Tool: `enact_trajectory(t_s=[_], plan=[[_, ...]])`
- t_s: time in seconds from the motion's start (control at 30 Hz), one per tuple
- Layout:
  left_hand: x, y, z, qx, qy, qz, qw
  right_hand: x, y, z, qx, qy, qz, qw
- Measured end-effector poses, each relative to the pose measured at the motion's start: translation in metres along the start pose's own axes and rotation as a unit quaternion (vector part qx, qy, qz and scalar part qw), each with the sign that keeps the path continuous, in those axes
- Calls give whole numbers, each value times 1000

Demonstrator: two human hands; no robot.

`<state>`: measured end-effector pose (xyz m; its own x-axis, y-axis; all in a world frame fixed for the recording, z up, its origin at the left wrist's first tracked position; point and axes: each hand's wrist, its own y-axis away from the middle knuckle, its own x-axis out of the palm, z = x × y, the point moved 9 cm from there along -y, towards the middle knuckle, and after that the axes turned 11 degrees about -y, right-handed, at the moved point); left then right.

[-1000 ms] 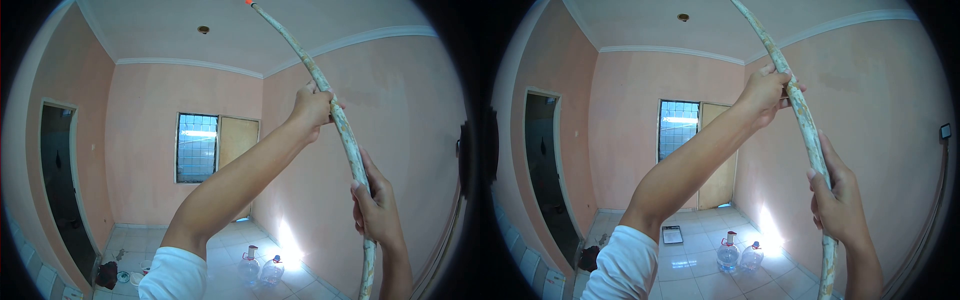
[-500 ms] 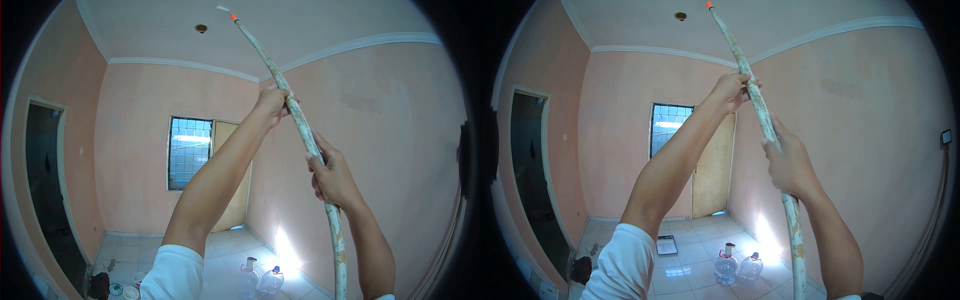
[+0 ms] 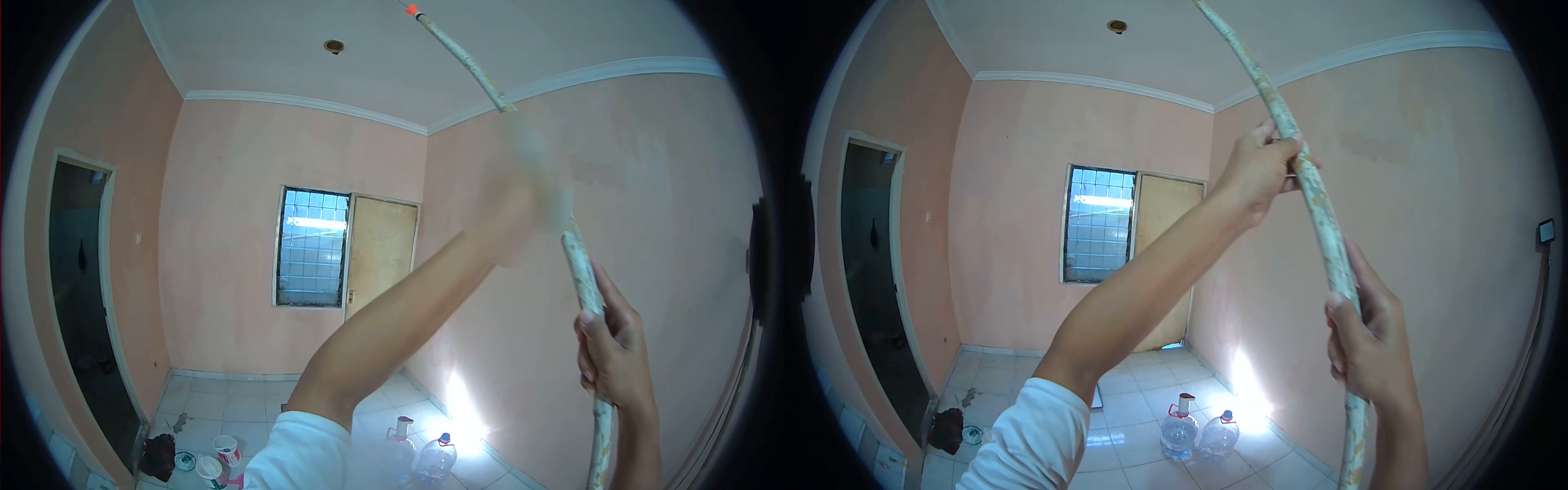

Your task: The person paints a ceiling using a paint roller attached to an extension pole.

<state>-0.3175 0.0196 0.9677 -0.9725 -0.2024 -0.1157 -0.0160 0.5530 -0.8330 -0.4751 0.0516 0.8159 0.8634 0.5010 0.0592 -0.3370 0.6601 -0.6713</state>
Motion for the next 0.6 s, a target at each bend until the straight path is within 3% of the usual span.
enact_trajectory(t_s=[0.37,0.6], plan=[[131,52,-75,32,64,45,996,-92,100,69,-44,47,-131,989],[134,51,-69,44,86,43,994,-95,99,69,-46,69,-115,990]])
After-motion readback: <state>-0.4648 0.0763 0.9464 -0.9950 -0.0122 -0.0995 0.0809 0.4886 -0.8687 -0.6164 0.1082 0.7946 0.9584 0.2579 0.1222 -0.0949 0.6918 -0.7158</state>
